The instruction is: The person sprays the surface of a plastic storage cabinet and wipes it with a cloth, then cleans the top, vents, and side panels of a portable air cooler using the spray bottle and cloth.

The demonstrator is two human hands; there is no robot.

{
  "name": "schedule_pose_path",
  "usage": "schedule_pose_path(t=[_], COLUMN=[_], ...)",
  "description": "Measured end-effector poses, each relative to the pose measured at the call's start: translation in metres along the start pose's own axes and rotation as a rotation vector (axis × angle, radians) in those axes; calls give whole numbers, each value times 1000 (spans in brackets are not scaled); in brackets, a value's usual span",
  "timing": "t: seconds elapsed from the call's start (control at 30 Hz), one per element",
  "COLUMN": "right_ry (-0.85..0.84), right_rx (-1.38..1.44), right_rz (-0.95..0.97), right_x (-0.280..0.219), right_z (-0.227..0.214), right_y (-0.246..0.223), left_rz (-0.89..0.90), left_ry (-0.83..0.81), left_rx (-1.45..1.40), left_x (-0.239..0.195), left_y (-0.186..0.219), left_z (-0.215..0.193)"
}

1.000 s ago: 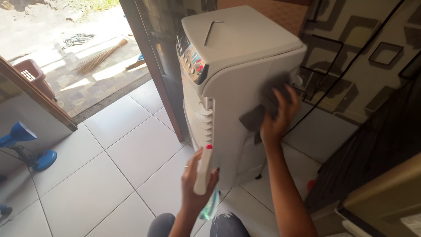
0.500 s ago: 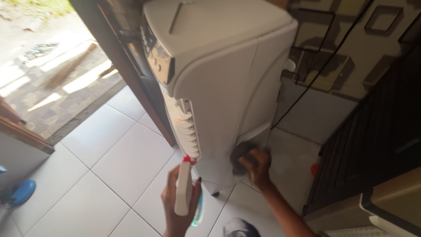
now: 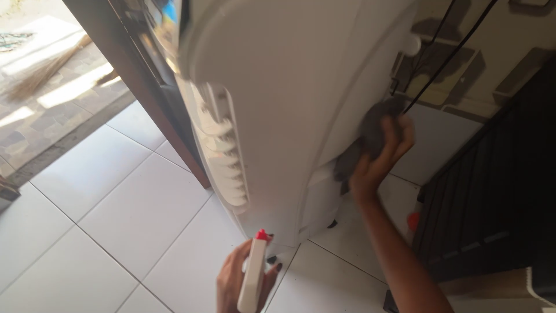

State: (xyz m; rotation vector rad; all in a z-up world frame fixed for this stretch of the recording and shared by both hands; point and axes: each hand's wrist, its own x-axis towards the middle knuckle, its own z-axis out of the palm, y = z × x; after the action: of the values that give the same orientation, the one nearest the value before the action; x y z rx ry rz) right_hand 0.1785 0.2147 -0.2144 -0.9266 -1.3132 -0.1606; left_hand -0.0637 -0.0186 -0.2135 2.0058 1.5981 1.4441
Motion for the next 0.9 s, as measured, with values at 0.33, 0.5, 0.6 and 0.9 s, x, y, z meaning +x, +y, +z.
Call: schedule_pose_path(t=[0.33, 0.5, 0.6, 0.9], right_ry=[-346, -465, -646, -606], right_rx=[-157, -260, -180, -50], right_rz=[-301, -9, 165, 127], right_x=[-96, -59, -47, -5], right_z=[-28, -71, -96, -112], right_y=[-9, -10, -26, -77], left_rz=[-264, -156, -199, -248], left_ry=[4, 114, 133, 138], left_rx=[-50, -28, -226, -323], left_x=[-9, -29, -29, -17], left_y=[22, 34, 32, 19], left_z=[-7, -31, -22, 9])
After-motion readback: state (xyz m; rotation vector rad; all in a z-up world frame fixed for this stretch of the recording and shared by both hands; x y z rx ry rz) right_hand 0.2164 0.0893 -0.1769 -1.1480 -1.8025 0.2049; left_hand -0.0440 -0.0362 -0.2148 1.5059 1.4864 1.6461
